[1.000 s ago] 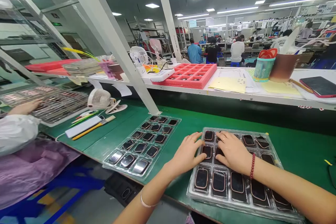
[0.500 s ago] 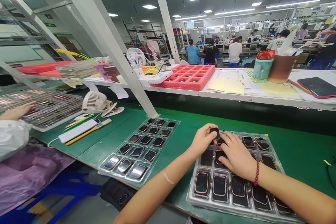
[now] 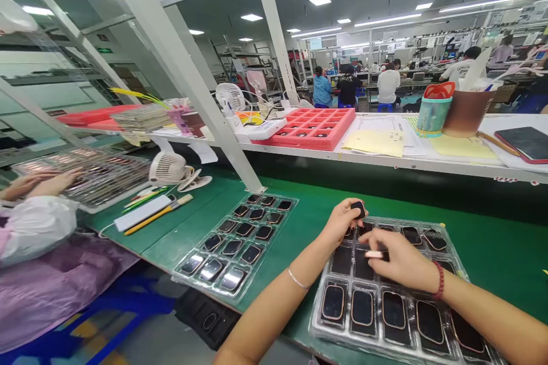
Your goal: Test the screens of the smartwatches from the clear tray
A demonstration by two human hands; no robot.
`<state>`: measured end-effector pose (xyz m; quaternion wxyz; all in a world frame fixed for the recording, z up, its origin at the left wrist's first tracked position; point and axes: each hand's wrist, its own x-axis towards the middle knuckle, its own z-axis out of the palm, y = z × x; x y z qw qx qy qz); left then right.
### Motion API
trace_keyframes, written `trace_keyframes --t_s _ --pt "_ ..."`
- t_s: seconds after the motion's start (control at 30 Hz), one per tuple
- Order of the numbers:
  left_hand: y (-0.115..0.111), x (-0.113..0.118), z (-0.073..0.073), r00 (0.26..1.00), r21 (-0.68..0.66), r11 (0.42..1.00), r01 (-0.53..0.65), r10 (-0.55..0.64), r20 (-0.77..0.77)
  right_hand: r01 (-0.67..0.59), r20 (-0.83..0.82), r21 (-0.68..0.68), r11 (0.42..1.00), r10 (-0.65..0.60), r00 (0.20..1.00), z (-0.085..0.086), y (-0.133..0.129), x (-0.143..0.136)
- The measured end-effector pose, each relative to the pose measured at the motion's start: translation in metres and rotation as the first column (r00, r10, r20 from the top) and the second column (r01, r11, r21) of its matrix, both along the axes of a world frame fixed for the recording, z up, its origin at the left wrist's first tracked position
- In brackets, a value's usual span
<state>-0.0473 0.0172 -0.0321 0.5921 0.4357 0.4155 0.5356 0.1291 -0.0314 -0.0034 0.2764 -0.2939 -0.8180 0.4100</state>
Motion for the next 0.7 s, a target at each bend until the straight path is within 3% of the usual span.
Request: trace_keyframes --t_s 0.1,0.2,0.27,0.37,0.53,0.7 --pt "0.005 0.007 -0.001 1.000 0.001 1.000 -0.021 0.021 0.023 0.018 -0.171 -0.303 0.953 -0.073 0.982 0.002 0.020 0.015" --pt "0.006 0.013 0.000 0.999 -0.008 1.000 -0.007 0.007 0.035 0.110 -0.225 -0.432 0.895 -0.226 0.948 0.000 0.041 0.036" --pt "0.005 0.015 0.003 0.995 -0.042 0.997 0.058 -0.054 0.085 0.140 -0.269 -0.546 0.826 -0.330 0.905 -0.002 0.047 0.052" --pt "0.003 0.015 0.010 0.950 -0.117 0.967 0.228 -0.195 0.245 0.045 -0.360 -0.687 0.725 -0.394 0.846 -0.008 0.044 0.073" --pt "0.002 0.022 0.020 0.851 -0.096 0.891 0.443 -0.384 0.357 -0.080 -0.441 -0.734 0.675 -0.384 0.811 -0.017 0.038 0.088" --pt "0.002 0.028 0.017 0.850 -0.094 0.865 0.492 -0.454 0.268 -0.111 -0.498 -0.693 0.712 -0.362 0.788 -0.018 0.044 0.085"
